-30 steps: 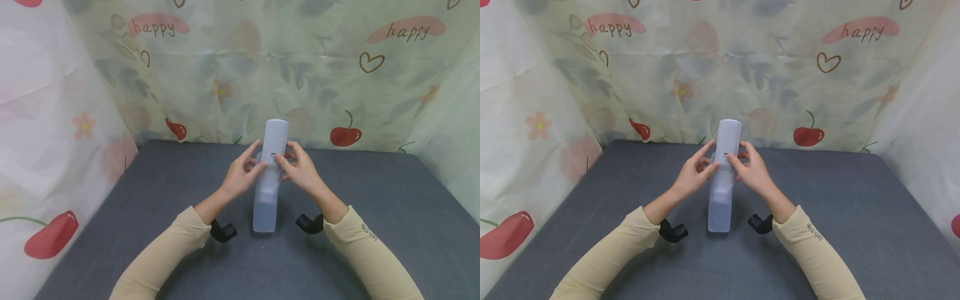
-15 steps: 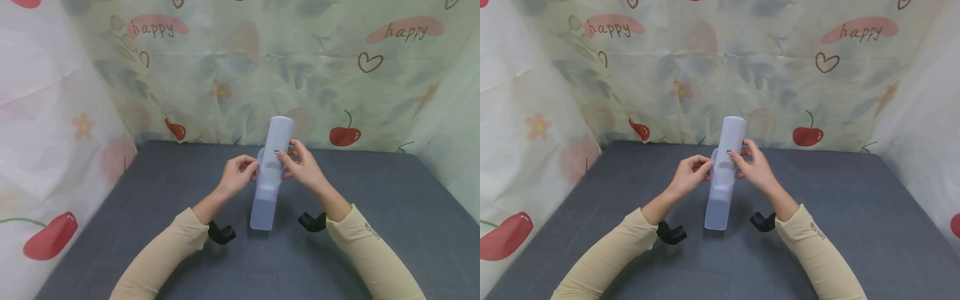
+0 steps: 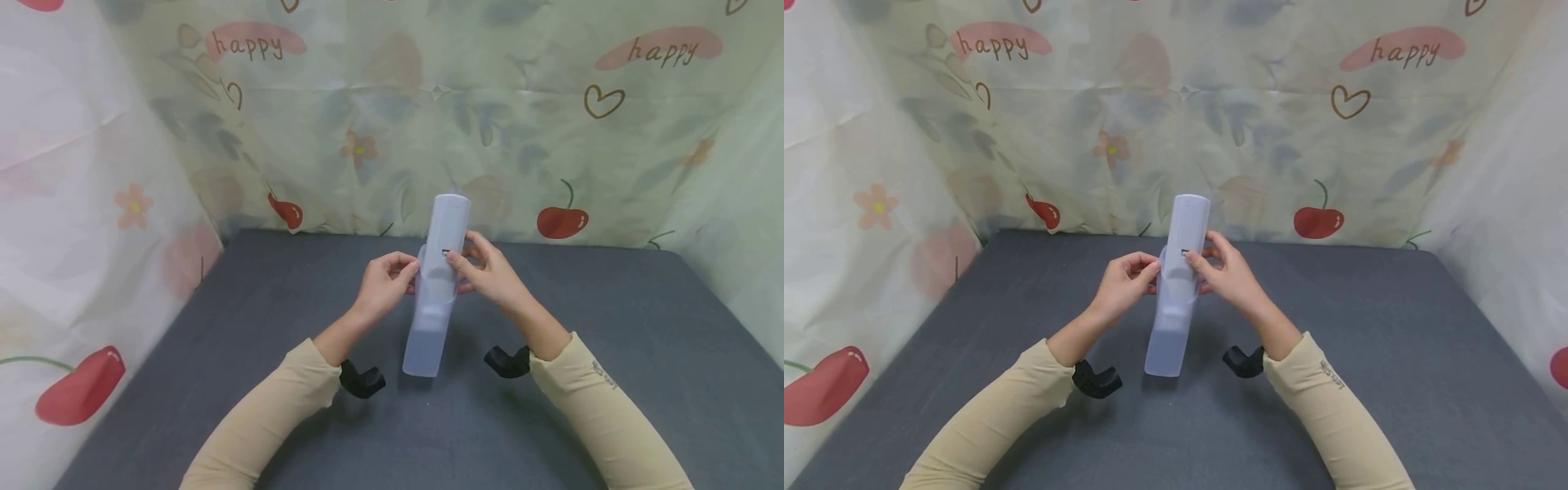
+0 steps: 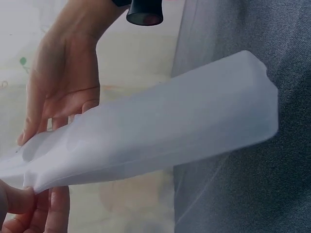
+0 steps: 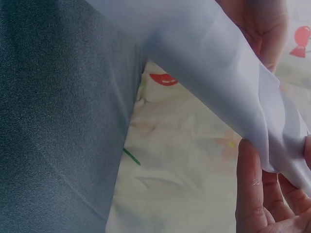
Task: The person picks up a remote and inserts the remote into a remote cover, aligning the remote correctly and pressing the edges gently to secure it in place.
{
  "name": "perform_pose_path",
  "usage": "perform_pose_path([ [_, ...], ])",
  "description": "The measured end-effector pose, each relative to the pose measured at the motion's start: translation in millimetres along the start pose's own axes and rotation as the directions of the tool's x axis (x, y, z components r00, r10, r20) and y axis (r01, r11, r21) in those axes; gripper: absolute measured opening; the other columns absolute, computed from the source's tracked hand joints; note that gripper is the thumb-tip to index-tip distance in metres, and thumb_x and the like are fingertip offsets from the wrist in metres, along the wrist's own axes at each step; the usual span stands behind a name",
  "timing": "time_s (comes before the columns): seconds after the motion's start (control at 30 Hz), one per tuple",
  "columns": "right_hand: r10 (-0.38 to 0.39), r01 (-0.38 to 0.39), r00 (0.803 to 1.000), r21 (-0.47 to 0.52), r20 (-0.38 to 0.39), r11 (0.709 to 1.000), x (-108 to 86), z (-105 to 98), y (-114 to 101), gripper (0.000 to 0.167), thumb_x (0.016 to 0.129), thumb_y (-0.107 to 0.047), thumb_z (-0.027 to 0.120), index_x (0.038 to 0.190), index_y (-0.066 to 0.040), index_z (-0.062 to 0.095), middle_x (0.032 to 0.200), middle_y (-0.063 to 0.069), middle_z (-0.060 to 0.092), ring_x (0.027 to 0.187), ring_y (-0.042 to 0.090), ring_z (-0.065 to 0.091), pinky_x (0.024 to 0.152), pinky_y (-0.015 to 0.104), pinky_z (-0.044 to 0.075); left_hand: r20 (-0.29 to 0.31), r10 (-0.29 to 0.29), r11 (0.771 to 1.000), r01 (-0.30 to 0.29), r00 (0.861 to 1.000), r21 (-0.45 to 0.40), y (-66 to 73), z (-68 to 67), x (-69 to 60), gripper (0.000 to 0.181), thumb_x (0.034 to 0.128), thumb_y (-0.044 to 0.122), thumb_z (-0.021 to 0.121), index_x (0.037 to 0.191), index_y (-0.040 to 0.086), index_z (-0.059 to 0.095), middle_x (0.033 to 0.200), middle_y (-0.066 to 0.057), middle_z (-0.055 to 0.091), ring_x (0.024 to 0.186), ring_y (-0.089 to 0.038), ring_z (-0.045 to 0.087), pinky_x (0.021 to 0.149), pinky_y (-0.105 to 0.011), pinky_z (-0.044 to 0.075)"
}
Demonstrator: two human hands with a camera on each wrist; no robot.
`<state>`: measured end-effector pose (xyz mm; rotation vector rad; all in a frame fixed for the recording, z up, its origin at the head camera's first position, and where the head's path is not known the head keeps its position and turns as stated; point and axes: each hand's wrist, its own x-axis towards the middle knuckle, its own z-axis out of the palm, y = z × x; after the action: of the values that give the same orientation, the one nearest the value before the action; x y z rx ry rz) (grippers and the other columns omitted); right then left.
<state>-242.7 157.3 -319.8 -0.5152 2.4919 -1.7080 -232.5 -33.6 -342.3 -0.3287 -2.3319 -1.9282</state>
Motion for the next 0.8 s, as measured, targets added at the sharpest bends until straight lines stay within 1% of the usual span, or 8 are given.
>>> perform_pose_path([
  [0.17, 0.014, -0.014, 0.999, -0.012, -0.031, 1.0, -0.5, 0.8, 1.6, 0.054, 0.094, -0.032, 0.055, 0.141, -0.013, 0.035, 0.123, 0.022, 0.054, 0.084, 0.018, 0.065, 0.071, 0.039, 0.057, 0.051, -0.058, 0.997, 0.06, 0.997, -0.052, 1.7, -0.1, -0.5, 0.027, 0.0953, 0.021, 0.054, 0.107, -0.002, 0.063, 0.102, -0.019, 0.066, 0.079, -0.014, 0.063, 0.072, -0.032, 0.057],
  [0.27, 0.017, -0.018, 0.999, -0.034, -0.038, 0.999, -0.6, 2.4, 2.3, 0.053, 0.093, -0.033, 0.056, 0.139, -0.012, 0.038, 0.123, 0.021, 0.053, 0.089, 0.023, 0.067, 0.071, 0.039, 0.056, 0.087, -0.087, 0.996, 0.09, 0.992, -0.028, 3.5, -0.7, 0.0, 0.034, 0.0927, 0.03, 0.058, 0.112, 0.001, 0.061, 0.108, -0.017, 0.066, 0.09, -0.02, 0.065, 0.074, -0.034, 0.057],
  [0.37, 0.015, -0.017, 0.999, -0.044, -0.031, 0.999, -1.0, 4.5, 3.6, 0.052, 0.093, -0.032, 0.056, 0.138, -0.011, 0.04, 0.125, 0.021, 0.052, 0.093, 0.029, 0.066, 0.072, 0.039, 0.056, 0.1, -0.075, 0.997, 0.071, 0.992, 0.042, 2.9, -0.9, 1.4, 0.039, 0.0882, 0.029, 0.065, 0.115, 0.002, 0.057, 0.11, -0.017, 0.067, 0.093, -0.023, 0.066, 0.071, -0.032, 0.057],
  [0.43, 0.014, -0.015, 1.0, -0.031, -0.025, 0.999, -1.6, 5.1, 4.7, 0.052, 0.094, -0.031, 0.055, 0.139, -0.01, 0.039, 0.127, 0.022, 0.052, 0.095, 0.029, 0.066, 0.074, 0.039, 0.056, 0.088, -0.058, 0.996, 0.052, 0.994, 0.068, 2.7, -1.4, 2.0, 0.04, 0.0862, 0.025, 0.068, 0.115, 0.001, 0.057, 0.108, -0.017, 0.068, 0.092, -0.024, 0.067, 0.067, -0.032, 0.057],
  [0.57, 0.028, -0.027, 0.999, 0.026, -0.021, 0.999, -4.0, 3.9, 6.3, 0.05, 0.095, -0.026, 0.054, 0.139, -0.007, 0.039, 0.124, 0.022, 0.054, 0.09, 0.018, 0.066, 0.08, 0.039, 0.056, 0.047, -0.021, 0.998, 0.019, 0.999, 0.052, 4.3, -3.5, 2.8, 0.034, 0.0868, 0.02, 0.067, 0.113, -0.001, 0.058, 0.105, -0.019, 0.068, 0.088, -0.025, 0.068, 0.063, -0.031, 0.056],
  [0.63, 0.046, -0.046, 0.999, 0.041, -0.013, 0.998, -5.3, 3.4, 6.6, 0.046, 0.095, -0.024, 0.055, 0.134, -0.002, 0.044, 0.116, 0.02, 0.059, 0.084, 0.013, 0.065, 0.081, 0.039, 0.056, 0.03, 0.0, 0.999, -0.001, 1.0, 0.041, 4.4, -4.3, 3.5, 0.032, 0.0876, 0.017, 0.066, 0.112, -0.002, 0.058, 0.104, -0.02, 0.068, 0.085, -0.025, 0.069, 0.062, -0.03, 0.055],
  [0.7, 0.063, -0.063, 0.998, 0.04, 0.004, 0.997, -6.3, 3.3, 7.1, 0.04, 0.094, -0.022, 0.056, 0.125, 0.003, 0.051, 0.104, 0.015, 0.062, 0.078, 0.009, 0.064, 0.08, 0.036, 0.056, 0.02, 0.018, 0.999, -0.019, 1.0, 0.037, 4.0, -4.8, 4.1, 0.031, 0.0881, 0.016, 0.065, 0.113, -0.002, 0.058, 0.103, -0.021, 0.068, 0.084, -0.026, 0.069, 0.062, -0.029, 0.055],
  [0.8, 0.062, -0.062, 0.998, 0.01, 0.013, 0.998, -6.9, 4.7, 8.0, 0.031, 0.094, -0.019, 0.057, 0.11, 0.007, 0.057, 0.087, 0.004, 0.063, 0.072, 0.007, 0.062, 0.076, 0.033, 0.057, 0.018, 0.049, 0.997, -0.05, 0.999, 0.055, 2.8, -5.4, 4.5, 0.033, 0.0887, 0.015, 0.064, 0.116, -0.002, 0.057, 0.105, -0.021, 0.067, 0.083, -0.029, 0.07, 0.063, -0.031, 0.056],
])
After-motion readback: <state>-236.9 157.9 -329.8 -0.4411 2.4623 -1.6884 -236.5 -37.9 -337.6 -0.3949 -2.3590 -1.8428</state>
